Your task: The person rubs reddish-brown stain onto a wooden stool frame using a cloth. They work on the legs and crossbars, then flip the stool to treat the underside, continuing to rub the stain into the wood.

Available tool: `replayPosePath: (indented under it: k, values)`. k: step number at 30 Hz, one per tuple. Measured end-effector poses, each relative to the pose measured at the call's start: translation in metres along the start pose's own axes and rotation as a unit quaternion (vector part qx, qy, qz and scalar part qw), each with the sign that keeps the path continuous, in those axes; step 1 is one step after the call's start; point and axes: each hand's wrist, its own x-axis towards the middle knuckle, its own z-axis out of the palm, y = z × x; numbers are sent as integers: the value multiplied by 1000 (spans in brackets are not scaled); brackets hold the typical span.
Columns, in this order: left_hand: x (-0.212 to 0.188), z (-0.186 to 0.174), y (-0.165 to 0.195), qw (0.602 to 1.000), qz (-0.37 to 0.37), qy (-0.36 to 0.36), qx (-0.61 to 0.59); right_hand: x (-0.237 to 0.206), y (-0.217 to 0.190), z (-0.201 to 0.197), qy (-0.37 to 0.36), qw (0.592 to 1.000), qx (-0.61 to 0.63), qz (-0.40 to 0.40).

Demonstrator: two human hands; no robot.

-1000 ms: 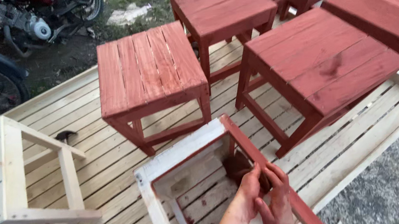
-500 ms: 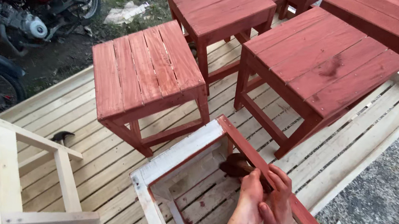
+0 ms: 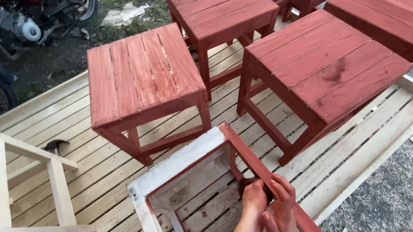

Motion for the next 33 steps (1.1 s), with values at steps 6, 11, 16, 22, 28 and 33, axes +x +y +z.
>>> replayPosePath:
  k: [6, 11, 16, 22, 28, 33]
  values:
    - [-11, -53, -10, 950, 94, -198, 223, 1, -5, -3, -22, 999, 29, 22]
    - [-4, -53, 9, 683, 401, -224, 568, 2, -7, -3, -26, 999, 7, 28]
    - [-2, -19, 33, 911, 43, -239, 334, 5, -9, -3, -24, 998, 53, 28]
    - [-5, -35, 20, 740, 357, -204, 532, 10, -12, -2, -23, 1000, -8, 4]
    - [-22, -83, 4, 798, 245, -205, 511, 14, -14, -2, -31, 999, -13, -2]
    - [-72, -175, 18, 677, 222, -241, 659, 15, -13, -1, -37, 999, -17, 5]
